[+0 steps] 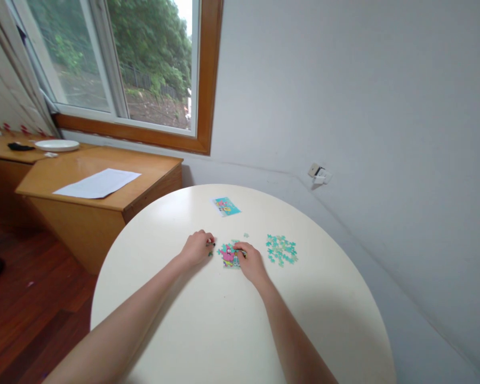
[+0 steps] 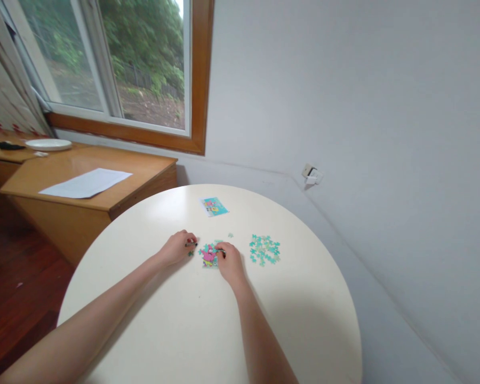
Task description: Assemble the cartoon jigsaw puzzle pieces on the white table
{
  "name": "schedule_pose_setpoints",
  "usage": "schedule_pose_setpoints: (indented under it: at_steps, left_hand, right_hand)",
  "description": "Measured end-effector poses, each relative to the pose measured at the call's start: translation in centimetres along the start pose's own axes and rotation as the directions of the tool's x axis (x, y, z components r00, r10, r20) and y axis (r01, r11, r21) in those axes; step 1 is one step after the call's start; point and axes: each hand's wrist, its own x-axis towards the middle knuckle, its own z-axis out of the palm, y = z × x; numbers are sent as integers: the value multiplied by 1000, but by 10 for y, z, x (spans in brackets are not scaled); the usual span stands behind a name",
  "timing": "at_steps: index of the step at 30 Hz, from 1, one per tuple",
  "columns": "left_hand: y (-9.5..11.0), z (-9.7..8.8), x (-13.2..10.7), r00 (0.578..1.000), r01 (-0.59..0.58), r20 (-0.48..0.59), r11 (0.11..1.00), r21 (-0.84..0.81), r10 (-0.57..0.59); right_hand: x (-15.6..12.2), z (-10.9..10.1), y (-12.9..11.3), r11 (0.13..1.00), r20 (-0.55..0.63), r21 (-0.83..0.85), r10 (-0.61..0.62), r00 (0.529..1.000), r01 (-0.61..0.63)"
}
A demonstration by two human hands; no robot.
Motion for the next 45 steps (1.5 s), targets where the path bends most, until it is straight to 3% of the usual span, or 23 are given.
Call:
schedule_pose_setpoints:
  at_steps: [23, 36, 45]
  left_hand:
    - [12, -3, -4, 998, 56, 19, 998, 19, -57]
    - [6, 7, 0, 1000, 26, 11, 999, 27, -26]
    - [8, 11, -2, 998, -59, -6, 998, 3, 59]
  right_hand:
    - [0, 3, 6, 999, -20, 20, -28, 999, 29]
    - [1, 2, 3, 1000, -4, -2, -17, 1000, 17]
    - [0, 1, 3, 1000, -2, -5, -28, 1000, 28]
